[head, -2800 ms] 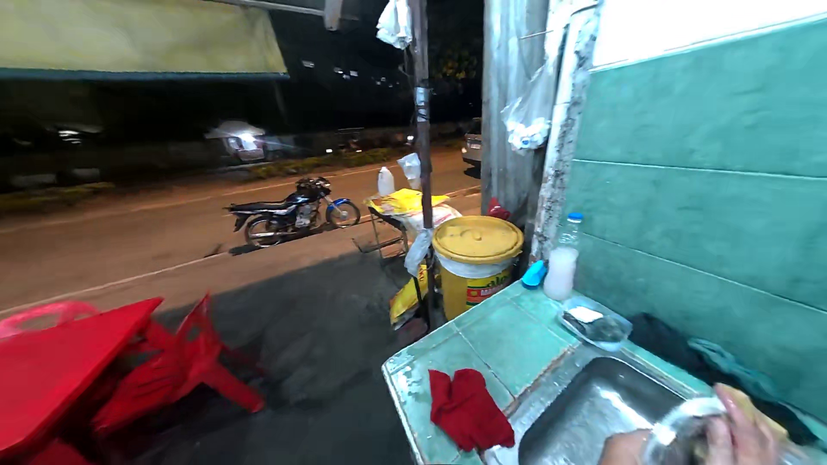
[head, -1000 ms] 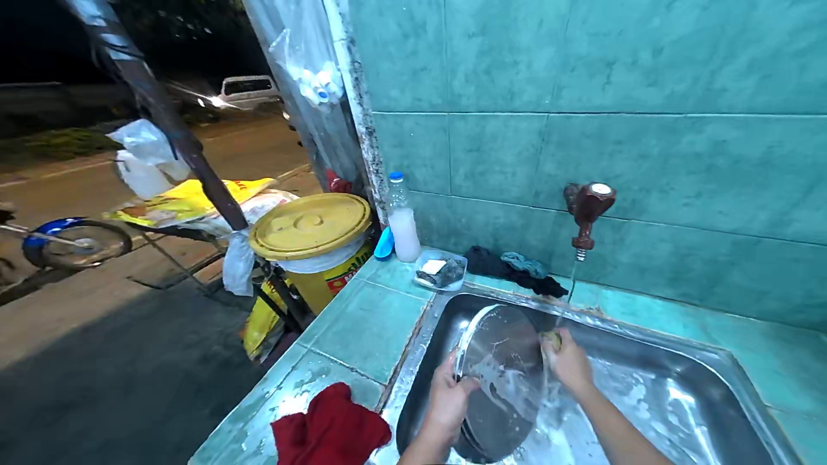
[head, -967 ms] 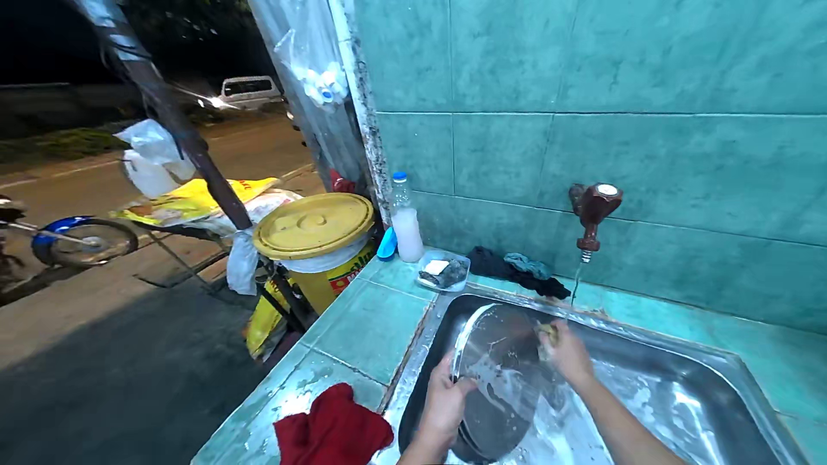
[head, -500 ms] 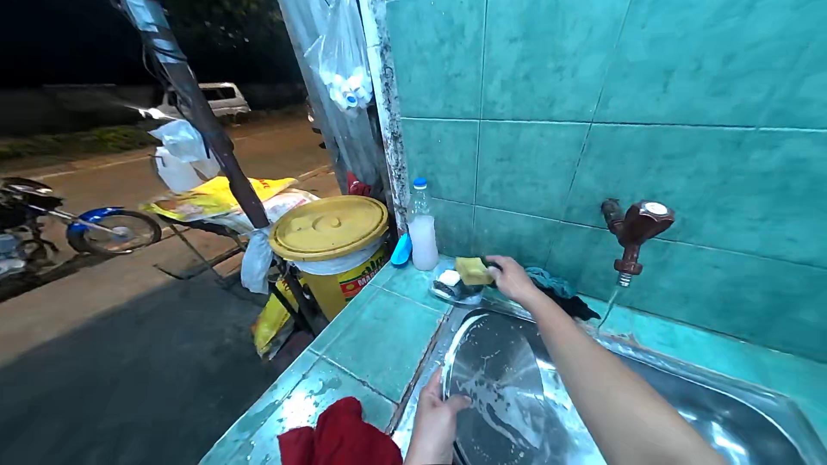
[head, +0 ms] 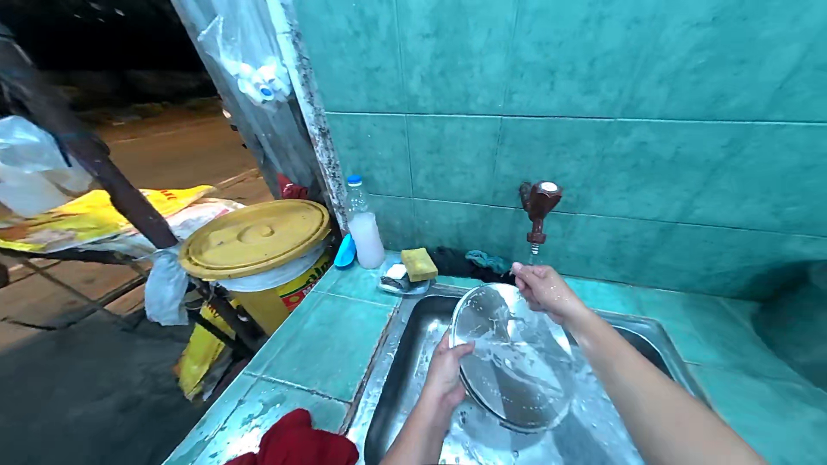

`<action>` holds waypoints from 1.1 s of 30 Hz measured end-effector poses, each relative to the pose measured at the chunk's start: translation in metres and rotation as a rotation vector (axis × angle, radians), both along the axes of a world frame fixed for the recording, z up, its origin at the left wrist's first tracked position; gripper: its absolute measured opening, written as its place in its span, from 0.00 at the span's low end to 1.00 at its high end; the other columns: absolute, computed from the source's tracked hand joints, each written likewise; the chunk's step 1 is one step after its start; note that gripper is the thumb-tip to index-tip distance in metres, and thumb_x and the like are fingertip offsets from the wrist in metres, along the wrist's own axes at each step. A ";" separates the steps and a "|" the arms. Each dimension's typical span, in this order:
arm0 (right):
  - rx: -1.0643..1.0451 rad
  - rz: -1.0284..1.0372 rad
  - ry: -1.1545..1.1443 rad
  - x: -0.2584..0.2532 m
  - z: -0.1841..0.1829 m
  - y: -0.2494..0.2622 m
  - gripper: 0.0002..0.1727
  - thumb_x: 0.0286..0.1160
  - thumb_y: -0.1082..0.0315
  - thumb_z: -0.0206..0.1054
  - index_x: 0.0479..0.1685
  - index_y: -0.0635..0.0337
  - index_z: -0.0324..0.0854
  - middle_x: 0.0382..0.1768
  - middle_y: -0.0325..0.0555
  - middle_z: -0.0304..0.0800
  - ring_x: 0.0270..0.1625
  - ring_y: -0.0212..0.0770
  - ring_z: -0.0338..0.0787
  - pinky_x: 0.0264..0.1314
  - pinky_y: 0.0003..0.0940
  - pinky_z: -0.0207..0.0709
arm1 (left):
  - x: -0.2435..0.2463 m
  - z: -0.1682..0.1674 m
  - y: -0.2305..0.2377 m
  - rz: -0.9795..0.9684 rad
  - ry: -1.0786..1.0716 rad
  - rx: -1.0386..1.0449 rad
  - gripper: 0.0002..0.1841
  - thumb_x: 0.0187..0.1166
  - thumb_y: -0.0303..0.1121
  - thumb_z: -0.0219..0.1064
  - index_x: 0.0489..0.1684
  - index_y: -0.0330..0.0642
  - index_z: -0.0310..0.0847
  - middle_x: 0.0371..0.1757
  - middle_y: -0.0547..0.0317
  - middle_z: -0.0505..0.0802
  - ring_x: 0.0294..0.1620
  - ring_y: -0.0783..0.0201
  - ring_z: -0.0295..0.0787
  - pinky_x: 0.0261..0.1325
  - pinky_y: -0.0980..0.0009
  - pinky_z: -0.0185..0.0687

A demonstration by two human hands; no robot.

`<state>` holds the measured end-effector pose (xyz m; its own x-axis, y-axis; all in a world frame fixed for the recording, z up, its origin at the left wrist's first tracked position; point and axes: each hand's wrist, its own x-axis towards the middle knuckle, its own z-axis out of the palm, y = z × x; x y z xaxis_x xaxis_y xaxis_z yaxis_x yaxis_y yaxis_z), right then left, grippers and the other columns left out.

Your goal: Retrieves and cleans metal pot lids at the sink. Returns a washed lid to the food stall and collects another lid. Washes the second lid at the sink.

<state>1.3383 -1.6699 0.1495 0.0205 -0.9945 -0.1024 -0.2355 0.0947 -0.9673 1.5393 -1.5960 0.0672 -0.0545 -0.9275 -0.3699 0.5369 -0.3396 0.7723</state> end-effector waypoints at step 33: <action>0.175 -0.555 -0.610 -0.022 -0.108 0.129 0.14 0.88 0.74 0.57 0.67 0.68 0.75 0.43 0.56 0.93 0.40 0.44 0.96 0.42 0.40 0.92 | -0.104 0.033 -0.090 -0.523 -0.850 -0.424 0.15 0.91 0.36 0.58 0.62 0.37 0.86 0.36 0.53 0.93 0.23 0.67 0.85 0.31 0.71 0.82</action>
<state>1.3166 -1.5409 0.0415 -0.3645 -0.8476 -0.3855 0.4489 0.2028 -0.8702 1.4353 -1.6862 0.1004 -0.3578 -0.9250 -0.1278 -0.3627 0.0116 0.9318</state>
